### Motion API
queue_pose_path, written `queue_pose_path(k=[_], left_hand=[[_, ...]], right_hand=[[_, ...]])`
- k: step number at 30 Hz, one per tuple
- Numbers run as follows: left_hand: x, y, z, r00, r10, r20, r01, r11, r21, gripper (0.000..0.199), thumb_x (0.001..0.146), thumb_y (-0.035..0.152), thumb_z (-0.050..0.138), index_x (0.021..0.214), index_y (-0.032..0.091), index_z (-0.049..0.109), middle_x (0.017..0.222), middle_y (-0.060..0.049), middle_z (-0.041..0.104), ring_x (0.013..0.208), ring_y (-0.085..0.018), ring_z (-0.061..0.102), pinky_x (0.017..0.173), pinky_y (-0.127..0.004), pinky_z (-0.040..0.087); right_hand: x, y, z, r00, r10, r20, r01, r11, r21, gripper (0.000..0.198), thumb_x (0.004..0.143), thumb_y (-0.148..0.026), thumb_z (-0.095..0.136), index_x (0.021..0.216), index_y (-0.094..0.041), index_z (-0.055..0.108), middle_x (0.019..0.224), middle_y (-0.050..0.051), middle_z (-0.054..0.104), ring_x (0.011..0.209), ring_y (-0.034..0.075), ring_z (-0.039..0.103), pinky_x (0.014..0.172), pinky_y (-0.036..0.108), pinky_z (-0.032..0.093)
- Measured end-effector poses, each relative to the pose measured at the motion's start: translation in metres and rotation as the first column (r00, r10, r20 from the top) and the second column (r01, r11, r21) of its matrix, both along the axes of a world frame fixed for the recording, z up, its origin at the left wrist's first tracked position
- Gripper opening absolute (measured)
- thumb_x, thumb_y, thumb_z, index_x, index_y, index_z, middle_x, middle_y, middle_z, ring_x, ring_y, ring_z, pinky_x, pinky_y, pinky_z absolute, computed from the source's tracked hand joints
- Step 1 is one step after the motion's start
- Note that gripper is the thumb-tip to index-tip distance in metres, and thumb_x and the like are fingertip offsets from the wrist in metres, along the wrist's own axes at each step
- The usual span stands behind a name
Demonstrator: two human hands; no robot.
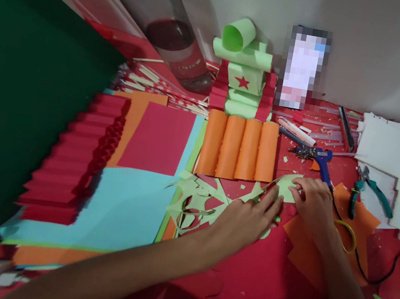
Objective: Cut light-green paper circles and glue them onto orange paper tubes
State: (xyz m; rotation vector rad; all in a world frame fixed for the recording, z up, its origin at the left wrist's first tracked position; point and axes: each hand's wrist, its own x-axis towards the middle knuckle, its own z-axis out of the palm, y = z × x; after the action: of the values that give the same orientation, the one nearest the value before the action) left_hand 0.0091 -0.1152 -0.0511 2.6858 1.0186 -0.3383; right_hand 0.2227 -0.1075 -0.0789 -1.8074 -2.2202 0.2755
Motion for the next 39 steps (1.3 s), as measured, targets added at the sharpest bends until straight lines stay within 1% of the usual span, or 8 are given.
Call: queue_pose_path(k=[4, 8, 14, 19, 23, 28, 32, 39], left_hand=[[0.004, -0.004, -0.004, 0.999, 0.007, 0.031, -0.009, 0.999, 0.053, 0.065, 0.104, 0.019, 0.049, 0.168, 0.018, 0.040, 0.170, -0.023, 0.043, 0.079, -0.024, 0.078, 0.054, -0.034, 0.061], [0.005, -0.007, 0.000, 1.000, 0.011, 0.028, -0.013, 0.996, 0.092, 0.059, 0.105, 0.021, 0.047, 0.164, 0.016, 0.045, 0.168, -0.025, 0.045, 0.075, -0.024, 0.078, 0.053, -0.034, 0.061], [0.008, -0.020, 0.008, 0.996, -0.050, 0.078, 0.046, 0.997, 0.054, 0.056, 0.110, 0.034, 0.047, 0.162, 0.012, 0.049, 0.170, -0.029, 0.039, 0.087, -0.026, 0.078, 0.061, -0.034, 0.064], [0.015, -0.021, -0.003, 1.000, -0.030, 0.001, 0.030, 1.000, -0.008, 0.060, 0.110, 0.034, 0.051, 0.164, 0.011, 0.046, 0.167, -0.031, 0.040, 0.086, -0.026, 0.079, 0.057, -0.032, 0.063], [0.014, -0.019, -0.008, 0.998, -0.009, 0.058, 0.010, 1.000, -0.010, 0.061, 0.110, 0.038, 0.050, 0.165, 0.011, 0.047, 0.167, -0.031, 0.040, 0.085, -0.026, 0.080, 0.059, -0.033, 0.064], [0.008, -0.012, -0.007, 0.998, -0.005, 0.060, 0.008, 0.999, -0.051, 0.063, 0.103, 0.018, 0.056, 0.165, 0.017, 0.047, 0.171, -0.026, 0.033, 0.081, -0.022, 0.080, 0.058, -0.031, 0.064], [0.003, -0.002, 0.001, 0.998, -0.050, 0.039, 0.053, 0.995, -0.082, 0.069, 0.096, 0.008, 0.056, 0.164, 0.017, 0.049, 0.173, -0.022, 0.033, 0.081, -0.024, 0.080, 0.059, -0.035, 0.066], [0.011, -0.007, 0.004, 0.997, -0.075, -0.031, 0.074, 0.997, -0.032, 0.071, 0.094, 0.000, 0.045, 0.164, 0.010, 0.047, 0.171, -0.025, 0.034, 0.078, -0.024, 0.080, 0.056, -0.036, 0.065]], right_hand=[[0.000, -0.002, -0.001, 0.999, 0.012, 0.042, -0.014, 0.998, 0.054, 0.012, 0.105, -0.028, 0.064, 0.106, -0.023, 0.075, 0.096, 0.006, 0.078, 0.089, 0.027, 0.063, 0.083, 0.042, 0.041], [-0.001, -0.005, -0.003, 0.999, 0.029, 0.045, -0.033, 0.997, 0.072, 0.013, 0.106, -0.028, 0.061, 0.105, -0.024, 0.074, 0.098, 0.006, 0.078, 0.090, 0.027, 0.063, 0.085, 0.042, 0.041], [-0.002, -0.008, -0.006, 0.999, 0.013, 0.035, -0.016, 0.997, 0.075, 0.014, 0.107, -0.027, 0.060, 0.102, -0.025, 0.073, 0.098, 0.006, 0.078, 0.093, 0.026, 0.062, 0.089, 0.041, 0.040], [-0.004, -0.009, -0.003, 0.998, 0.042, 0.049, -0.047, 0.995, 0.093, 0.016, 0.108, -0.026, 0.060, 0.098, -0.024, 0.073, 0.101, 0.006, 0.080, 0.092, 0.025, 0.063, 0.087, 0.041, 0.040], [-0.003, -0.009, 0.000, 0.998, 0.055, 0.023, -0.057, 0.995, 0.088, 0.016, 0.107, -0.024, 0.061, 0.097, -0.024, 0.073, 0.099, 0.006, 0.080, 0.091, 0.024, 0.064, 0.085, 0.040, 0.041], [0.002, -0.013, 0.010, 0.984, 0.127, -0.124, -0.111, 0.985, 0.133, 0.017, 0.107, -0.021, 0.060, 0.099, -0.025, 0.075, 0.093, 0.005, 0.080, 0.088, 0.024, 0.068, 0.087, 0.040, 0.049], [0.014, -0.018, 0.028, 0.949, 0.173, -0.264, -0.155, 0.984, 0.086, 0.017, 0.106, -0.018, 0.060, 0.105, -0.027, 0.074, 0.092, 0.004, 0.079, 0.087, 0.022, 0.072, 0.084, 0.037, 0.054], [0.027, -0.020, 0.043, 0.951, 0.193, -0.240, -0.193, 0.981, 0.027, 0.015, 0.108, -0.024, 0.058, 0.105, -0.027, 0.073, 0.093, 0.004, 0.078, 0.088, 0.023, 0.071, 0.085, 0.037, 0.054]])
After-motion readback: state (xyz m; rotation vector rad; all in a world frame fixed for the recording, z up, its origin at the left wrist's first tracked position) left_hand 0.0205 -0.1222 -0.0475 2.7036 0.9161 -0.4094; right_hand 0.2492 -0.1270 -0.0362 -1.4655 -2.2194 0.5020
